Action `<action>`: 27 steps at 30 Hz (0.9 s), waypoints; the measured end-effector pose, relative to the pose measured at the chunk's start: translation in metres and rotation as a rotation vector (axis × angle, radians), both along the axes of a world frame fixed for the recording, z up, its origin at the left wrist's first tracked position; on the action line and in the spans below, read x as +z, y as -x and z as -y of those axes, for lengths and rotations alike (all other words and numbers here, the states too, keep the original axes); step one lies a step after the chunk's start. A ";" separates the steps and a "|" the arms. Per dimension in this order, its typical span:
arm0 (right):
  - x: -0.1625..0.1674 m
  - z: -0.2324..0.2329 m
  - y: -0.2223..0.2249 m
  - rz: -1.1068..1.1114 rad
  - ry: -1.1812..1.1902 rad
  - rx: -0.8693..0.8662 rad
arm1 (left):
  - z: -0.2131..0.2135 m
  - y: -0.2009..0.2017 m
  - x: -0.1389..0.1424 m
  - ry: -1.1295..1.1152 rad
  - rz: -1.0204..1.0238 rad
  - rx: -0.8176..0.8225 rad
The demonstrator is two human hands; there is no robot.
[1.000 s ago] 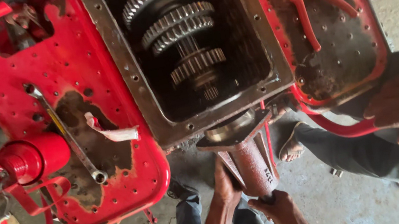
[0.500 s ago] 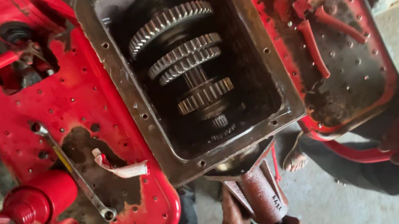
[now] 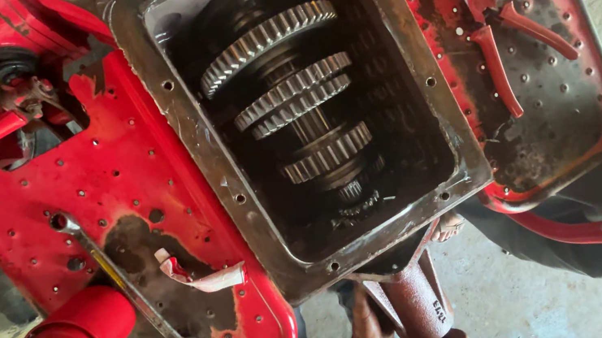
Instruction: The person works on a red tractor gearbox, removing a bearing assembly and then using a hydraulic jack to press a new bearing into the housing. The person handles the bearing and jack by hand.
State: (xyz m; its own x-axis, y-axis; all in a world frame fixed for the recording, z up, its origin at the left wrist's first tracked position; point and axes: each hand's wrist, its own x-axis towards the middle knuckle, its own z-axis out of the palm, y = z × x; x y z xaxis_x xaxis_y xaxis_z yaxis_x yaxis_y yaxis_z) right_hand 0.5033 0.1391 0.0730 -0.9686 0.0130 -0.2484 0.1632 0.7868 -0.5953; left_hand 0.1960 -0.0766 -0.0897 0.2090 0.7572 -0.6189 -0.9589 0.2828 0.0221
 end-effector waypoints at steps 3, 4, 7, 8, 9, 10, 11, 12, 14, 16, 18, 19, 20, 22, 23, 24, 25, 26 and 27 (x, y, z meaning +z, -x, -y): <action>0.019 -0.050 -0.070 -0.078 -0.153 0.215 | -0.002 0.002 0.003 0.071 0.004 -0.028; 0.011 -0.050 -0.087 -0.081 -0.150 0.211 | -0.003 0.003 0.003 0.068 0.004 -0.020; -0.004 -0.045 -0.107 -0.159 -0.125 0.237 | -0.001 0.002 0.003 0.070 0.010 -0.020; -0.006 -0.045 -0.109 -0.196 -0.116 0.254 | 0.000 0.002 0.002 0.071 0.012 -0.033; -0.004 -0.046 -0.102 -0.199 -0.110 0.262 | 0.001 0.001 0.001 0.073 0.012 -0.046; 0.003 -0.048 -0.088 -0.203 -0.102 0.268 | 0.002 0.001 -0.001 0.091 0.014 -0.043; 0.009 -0.051 -0.075 -0.207 -0.095 0.275 | 0.003 0.000 -0.002 0.108 0.015 -0.039; 0.014 -0.052 -0.067 -0.218 -0.098 0.247 | 0.004 0.000 -0.004 0.128 0.017 -0.036; 0.015 -0.048 -0.070 -0.238 -0.102 0.190 | 0.007 -0.001 -0.008 0.144 0.035 -0.037; 0.008 -0.041 -0.093 -0.108 -0.091 0.205 | 0.008 -0.002 -0.011 0.135 0.037 -0.023; -0.003 -0.037 -0.117 -0.050 -0.090 0.225 | 0.009 -0.002 -0.013 0.104 0.031 0.004; -0.008 -0.036 -0.126 -0.054 -0.094 0.235 | 0.009 -0.001 -0.012 0.117 0.026 0.007; -0.011 -0.037 -0.132 -0.057 -0.100 0.246 | 0.009 -0.001 -0.011 0.129 0.022 0.010; -0.010 -0.038 -0.132 -0.089 -0.060 0.233 | 0.006 0.001 -0.008 0.131 0.016 0.017; -0.009 -0.039 -0.132 -0.106 -0.040 0.227 | 0.004 0.001 -0.007 0.118 0.014 0.022; -0.006 -0.040 -0.129 -0.124 -0.046 0.226 | 0.001 0.002 -0.006 0.102 0.014 0.026; -0.003 -0.040 -0.126 -0.140 -0.050 0.225 | -0.002 0.002 -0.004 0.136 0.050 0.007; -0.001 -0.040 -0.124 -0.157 -0.056 0.224 | -0.005 0.003 -0.003 0.169 0.086 -0.013; 0.001 -0.038 -0.122 -0.107 -0.073 0.213 | -0.007 0.005 -0.001 0.202 0.121 -0.032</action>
State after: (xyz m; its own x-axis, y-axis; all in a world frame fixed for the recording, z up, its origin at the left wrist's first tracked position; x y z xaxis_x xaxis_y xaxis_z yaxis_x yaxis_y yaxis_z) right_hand 0.6258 0.1768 0.0741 -0.9722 -0.1797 -0.1503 -0.0714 0.8384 -0.5403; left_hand 0.1913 -0.0692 -0.0911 0.3126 0.6120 -0.7265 -0.9416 0.3001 -0.1524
